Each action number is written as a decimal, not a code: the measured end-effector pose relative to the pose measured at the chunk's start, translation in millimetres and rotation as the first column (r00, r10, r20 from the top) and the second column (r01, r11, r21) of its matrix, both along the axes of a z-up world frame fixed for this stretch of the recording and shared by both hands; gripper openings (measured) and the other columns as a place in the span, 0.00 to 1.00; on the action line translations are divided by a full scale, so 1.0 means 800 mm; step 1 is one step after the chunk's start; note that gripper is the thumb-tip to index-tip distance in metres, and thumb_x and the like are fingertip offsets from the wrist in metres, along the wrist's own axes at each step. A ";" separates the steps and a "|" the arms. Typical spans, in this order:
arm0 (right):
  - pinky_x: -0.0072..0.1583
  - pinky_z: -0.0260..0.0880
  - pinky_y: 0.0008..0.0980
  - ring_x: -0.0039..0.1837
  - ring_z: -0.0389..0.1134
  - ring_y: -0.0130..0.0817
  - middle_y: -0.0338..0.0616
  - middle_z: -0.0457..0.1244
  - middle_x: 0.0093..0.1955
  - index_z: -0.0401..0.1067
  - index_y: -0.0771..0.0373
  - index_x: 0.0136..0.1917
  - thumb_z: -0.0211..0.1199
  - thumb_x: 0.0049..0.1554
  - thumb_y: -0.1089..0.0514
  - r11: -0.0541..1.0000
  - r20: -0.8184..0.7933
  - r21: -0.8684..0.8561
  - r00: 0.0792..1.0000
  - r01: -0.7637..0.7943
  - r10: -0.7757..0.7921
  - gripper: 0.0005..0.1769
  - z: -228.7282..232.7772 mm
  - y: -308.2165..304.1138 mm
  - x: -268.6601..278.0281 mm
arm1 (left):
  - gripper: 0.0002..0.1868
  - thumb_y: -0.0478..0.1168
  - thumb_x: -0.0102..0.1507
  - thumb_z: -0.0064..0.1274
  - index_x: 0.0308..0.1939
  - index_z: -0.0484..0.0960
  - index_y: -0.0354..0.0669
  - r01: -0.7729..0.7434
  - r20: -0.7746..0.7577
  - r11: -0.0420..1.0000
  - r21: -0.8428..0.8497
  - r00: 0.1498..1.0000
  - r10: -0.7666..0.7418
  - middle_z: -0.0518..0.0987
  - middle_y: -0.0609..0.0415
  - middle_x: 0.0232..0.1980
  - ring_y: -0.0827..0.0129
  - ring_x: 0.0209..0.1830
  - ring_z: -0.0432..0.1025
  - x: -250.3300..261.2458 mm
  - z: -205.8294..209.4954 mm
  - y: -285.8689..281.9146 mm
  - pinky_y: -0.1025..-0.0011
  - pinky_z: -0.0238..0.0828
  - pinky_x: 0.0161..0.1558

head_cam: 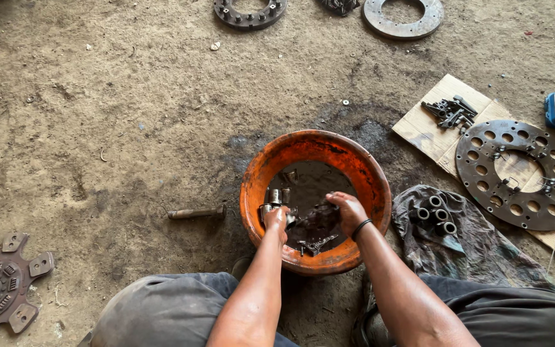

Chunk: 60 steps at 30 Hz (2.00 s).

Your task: The person sits on the floor and cleans small metal mechanical parts by hand in a basin of dark liquid. They repeatedly pick up parts, rub them together, dip them in the liquid, and place them on a cloth nearby.

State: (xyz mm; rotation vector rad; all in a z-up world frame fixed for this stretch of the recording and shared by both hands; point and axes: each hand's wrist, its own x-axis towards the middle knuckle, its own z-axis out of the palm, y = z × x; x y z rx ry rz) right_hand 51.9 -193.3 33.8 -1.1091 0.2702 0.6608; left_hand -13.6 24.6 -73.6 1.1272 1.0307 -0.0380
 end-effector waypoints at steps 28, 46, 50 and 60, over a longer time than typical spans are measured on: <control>0.49 0.74 0.42 0.44 0.75 0.44 0.52 0.72 0.42 0.78 0.64 0.47 0.68 0.50 0.54 0.499 0.381 -0.866 0.615 -0.024 0.691 0.13 0.059 0.033 -0.043 | 0.14 0.48 0.68 0.56 0.48 0.77 0.41 0.321 0.406 0.937 -0.139 0.881 -0.242 0.77 0.57 0.40 0.71 0.41 0.69 0.026 0.123 -0.060 0.70 0.67 0.48; 0.41 0.78 0.40 0.41 0.74 0.38 0.49 0.68 0.47 0.65 0.59 0.62 0.51 0.49 0.65 0.916 -0.151 0.249 0.922 -0.314 0.357 0.26 0.132 0.038 -0.045 | 0.10 0.44 0.67 0.58 0.48 0.79 0.46 0.291 0.612 0.953 -0.080 0.769 -0.184 0.75 0.61 0.39 0.76 0.38 0.68 0.030 0.136 -0.045 0.76 0.67 0.42; 0.44 0.78 0.39 0.43 0.73 0.34 0.44 0.67 0.49 0.65 0.53 0.62 0.55 0.49 0.64 0.905 -0.105 0.314 0.937 -0.287 0.334 0.27 0.095 0.040 -0.042 | 0.09 0.45 0.65 0.61 0.43 0.81 0.46 0.236 0.581 0.972 0.024 0.788 -0.205 0.76 0.63 0.37 0.79 0.36 0.69 0.039 0.134 -0.040 0.77 0.68 0.40; 0.56 0.68 0.52 0.57 0.71 0.54 0.53 0.70 0.50 0.79 0.54 0.46 0.68 0.45 0.48 0.238 0.309 -0.916 0.188 0.324 0.932 0.16 0.020 0.046 -0.106 | 0.29 0.63 0.62 0.61 0.48 0.85 0.40 0.698 -0.524 0.532 0.480 0.714 -0.464 0.80 0.40 0.52 0.47 0.52 0.75 -0.004 0.114 -0.038 0.54 0.73 0.53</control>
